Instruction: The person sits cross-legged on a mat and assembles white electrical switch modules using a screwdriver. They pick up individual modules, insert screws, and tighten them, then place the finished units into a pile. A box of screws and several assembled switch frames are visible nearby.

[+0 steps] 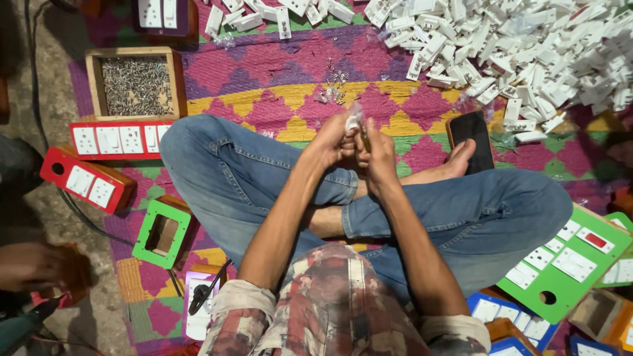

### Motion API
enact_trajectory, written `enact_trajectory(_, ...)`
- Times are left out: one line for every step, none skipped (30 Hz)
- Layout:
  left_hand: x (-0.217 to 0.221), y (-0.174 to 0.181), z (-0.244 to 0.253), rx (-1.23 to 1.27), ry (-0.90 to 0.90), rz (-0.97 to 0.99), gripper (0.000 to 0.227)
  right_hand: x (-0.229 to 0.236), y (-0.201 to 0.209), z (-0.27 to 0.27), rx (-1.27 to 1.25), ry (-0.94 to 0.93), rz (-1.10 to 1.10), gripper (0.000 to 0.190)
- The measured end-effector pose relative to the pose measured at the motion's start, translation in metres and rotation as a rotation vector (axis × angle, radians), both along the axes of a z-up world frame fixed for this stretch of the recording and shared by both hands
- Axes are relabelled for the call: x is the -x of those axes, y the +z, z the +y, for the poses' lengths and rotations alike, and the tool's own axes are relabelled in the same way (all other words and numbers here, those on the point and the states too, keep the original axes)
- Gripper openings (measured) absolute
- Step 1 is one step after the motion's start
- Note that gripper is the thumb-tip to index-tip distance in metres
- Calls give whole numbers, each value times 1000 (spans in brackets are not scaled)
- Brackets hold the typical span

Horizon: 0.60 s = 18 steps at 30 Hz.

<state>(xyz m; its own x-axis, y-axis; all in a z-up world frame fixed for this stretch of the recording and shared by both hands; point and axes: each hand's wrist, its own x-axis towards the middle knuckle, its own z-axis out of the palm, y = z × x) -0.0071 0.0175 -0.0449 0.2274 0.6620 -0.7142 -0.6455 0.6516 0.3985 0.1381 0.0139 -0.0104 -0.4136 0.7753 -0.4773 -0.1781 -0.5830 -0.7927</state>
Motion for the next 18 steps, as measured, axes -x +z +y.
enact_trajectory(1, -1, 0, -71, 6, -137, 60, -3, 1, 2, 28, -11, 67, 49)
enact_trajectory(1, -2, -1, -142, 12, -274, 59, -6, 2, 5, 57, -22, 134, 50)
enact_trajectory(2, -3, -2, -215, 19, -409, 59, -7, 3, 7, 83, -33, 202, 51)
enact_trajectory(2, -3, -3, -183, 36, -286, 59, -7, 3, 7, 46, -25, 167, 51)
enact_trajectory(1, -2, -3, -153, 51, -166, 60, -9, 4, 9, 7, -18, 130, 52)
enact_trajectory(0, -1, -4, -123, 67, -46, 61, -10, 4, 10, -32, -12, 92, 53)
enact_trajectory(-1, 1, -4, -120, 117, 10, 60, -10, 4, 11, -38, -7, 61, 52)
enact_trajectory(-1, 3, -4, -117, 167, 66, 60, -9, 3, 11, -44, -3, 29, 51)
enact_trajectory(0, 6, -3, -114, 214, 121, 60, -9, 1, 11, -50, -1, -3, 50)
enact_trajectory(1, 9, -2, -138, 282, 142, 55, -8, -1, 12, -122, 2, -42, 48)
enact_trajectory(2, 11, -2, -161, 351, 161, 49, -7, -3, 12, -192, 6, -83, 46)
enact_trajectory(3, 14, -2, -184, 420, 180, 45, -6, -6, 12, -263, 10, -124, 43)
enact_trajectory(4, 17, -2, -209, 423, 216, 42, -5, -8, 12, -334, 16, -179, 39)
enact_trajectory(4, 20, -2, -235, 426, 253, 40, -5, -9, 12, -406, 23, -234, 35)
enact_trajectory(3, 23, -2, -261, 430, 290, 38, -5, -10, 11, -477, 29, -289, 31)
enact_trajectory(2, 25, -2, -292, 428, 334, 31, -5, -10, 11, -515, 25, -304, 29)
enact_trajectory(0, 27, -2, -322, 426, 378, 26, -5, -10, 10, -551, 22, -319, 27)
enact_trajectory(-1, 28, -2, -353, 424, 422, 23, -4, -9, 9, -587, 19, -335, 25)
